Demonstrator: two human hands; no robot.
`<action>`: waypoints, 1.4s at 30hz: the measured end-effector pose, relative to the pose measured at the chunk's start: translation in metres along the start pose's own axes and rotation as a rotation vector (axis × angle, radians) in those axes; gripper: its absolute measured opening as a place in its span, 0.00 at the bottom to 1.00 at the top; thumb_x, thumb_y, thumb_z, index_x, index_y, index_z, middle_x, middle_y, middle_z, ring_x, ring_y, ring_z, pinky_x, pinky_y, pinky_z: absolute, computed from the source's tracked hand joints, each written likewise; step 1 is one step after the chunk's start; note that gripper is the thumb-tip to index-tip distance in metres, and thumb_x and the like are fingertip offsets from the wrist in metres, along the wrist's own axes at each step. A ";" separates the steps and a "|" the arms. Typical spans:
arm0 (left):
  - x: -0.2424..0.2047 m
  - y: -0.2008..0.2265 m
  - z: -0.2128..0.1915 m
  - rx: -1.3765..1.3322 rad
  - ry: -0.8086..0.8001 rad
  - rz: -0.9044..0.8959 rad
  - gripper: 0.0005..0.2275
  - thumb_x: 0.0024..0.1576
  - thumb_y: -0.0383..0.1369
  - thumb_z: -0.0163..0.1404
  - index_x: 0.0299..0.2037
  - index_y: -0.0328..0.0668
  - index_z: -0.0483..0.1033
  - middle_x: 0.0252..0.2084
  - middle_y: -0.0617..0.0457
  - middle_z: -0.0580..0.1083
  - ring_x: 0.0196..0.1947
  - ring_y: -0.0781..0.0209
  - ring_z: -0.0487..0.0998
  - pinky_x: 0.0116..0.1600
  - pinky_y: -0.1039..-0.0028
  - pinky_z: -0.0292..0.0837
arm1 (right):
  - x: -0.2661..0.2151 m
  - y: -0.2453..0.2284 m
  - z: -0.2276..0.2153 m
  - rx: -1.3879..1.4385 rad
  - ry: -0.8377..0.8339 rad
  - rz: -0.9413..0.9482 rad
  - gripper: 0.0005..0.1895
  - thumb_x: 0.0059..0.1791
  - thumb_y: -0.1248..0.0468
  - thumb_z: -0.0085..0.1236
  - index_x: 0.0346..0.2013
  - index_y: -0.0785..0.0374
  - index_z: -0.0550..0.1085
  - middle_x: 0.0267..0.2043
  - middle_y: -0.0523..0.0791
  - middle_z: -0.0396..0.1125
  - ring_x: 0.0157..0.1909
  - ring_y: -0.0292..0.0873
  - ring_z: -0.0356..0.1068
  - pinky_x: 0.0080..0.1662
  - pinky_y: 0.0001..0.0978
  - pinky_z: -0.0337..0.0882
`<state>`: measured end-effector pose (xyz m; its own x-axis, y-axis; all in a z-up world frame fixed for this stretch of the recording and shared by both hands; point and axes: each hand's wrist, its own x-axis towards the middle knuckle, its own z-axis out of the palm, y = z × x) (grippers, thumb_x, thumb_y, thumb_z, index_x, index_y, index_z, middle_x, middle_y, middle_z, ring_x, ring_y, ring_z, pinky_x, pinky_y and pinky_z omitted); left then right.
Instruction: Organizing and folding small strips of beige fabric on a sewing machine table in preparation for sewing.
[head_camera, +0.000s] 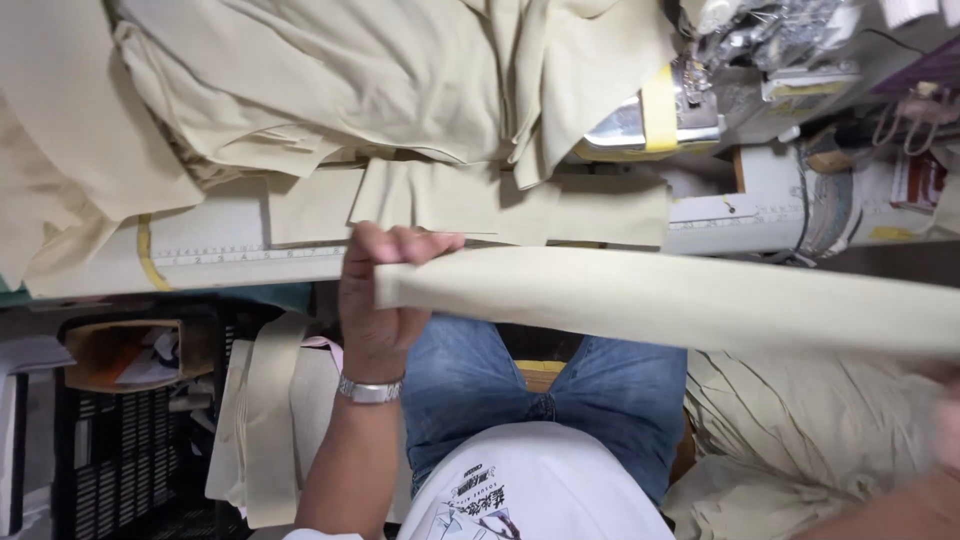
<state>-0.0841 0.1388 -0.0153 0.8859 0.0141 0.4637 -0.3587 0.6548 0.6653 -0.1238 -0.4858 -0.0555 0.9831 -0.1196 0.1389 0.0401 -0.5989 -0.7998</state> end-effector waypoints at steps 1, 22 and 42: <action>-0.009 -0.004 -0.008 -0.382 0.028 0.015 0.14 0.58 0.34 0.58 0.44 0.49 0.62 0.39 0.53 0.70 0.51 0.52 0.75 0.71 0.42 0.57 | -0.016 -0.042 0.032 -0.049 -0.010 -0.002 0.11 0.70 0.81 0.39 0.61 0.90 0.69 0.34 0.53 0.54 0.42 0.36 0.58 0.61 0.15 0.56; 0.043 -0.029 0.122 0.606 -0.046 -0.410 0.05 0.56 0.28 0.61 0.36 0.38 0.77 0.29 0.50 0.73 0.33 0.66 0.74 0.38 0.74 0.73 | 0.030 -0.287 0.205 0.293 -0.370 -0.185 0.07 0.55 0.65 0.56 0.42 0.62 0.81 0.27 0.45 0.73 0.32 0.31 0.67 0.40 0.31 0.74; 0.033 -0.048 0.091 0.506 0.069 -0.291 0.06 0.60 0.28 0.59 0.38 0.38 0.74 0.28 0.56 0.71 0.32 0.74 0.73 0.41 0.80 0.72 | 0.029 -0.275 0.193 0.096 -0.603 -0.275 0.29 0.49 0.61 0.60 0.65 0.63 0.68 0.55 0.56 0.71 0.51 0.55 0.73 0.36 0.43 0.76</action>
<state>-0.0644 0.0389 0.0209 0.9801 -0.0516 0.1919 -0.1784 0.1972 0.9640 -0.0715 -0.1717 0.0562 0.8613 0.5079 0.0166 0.2922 -0.4682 -0.8339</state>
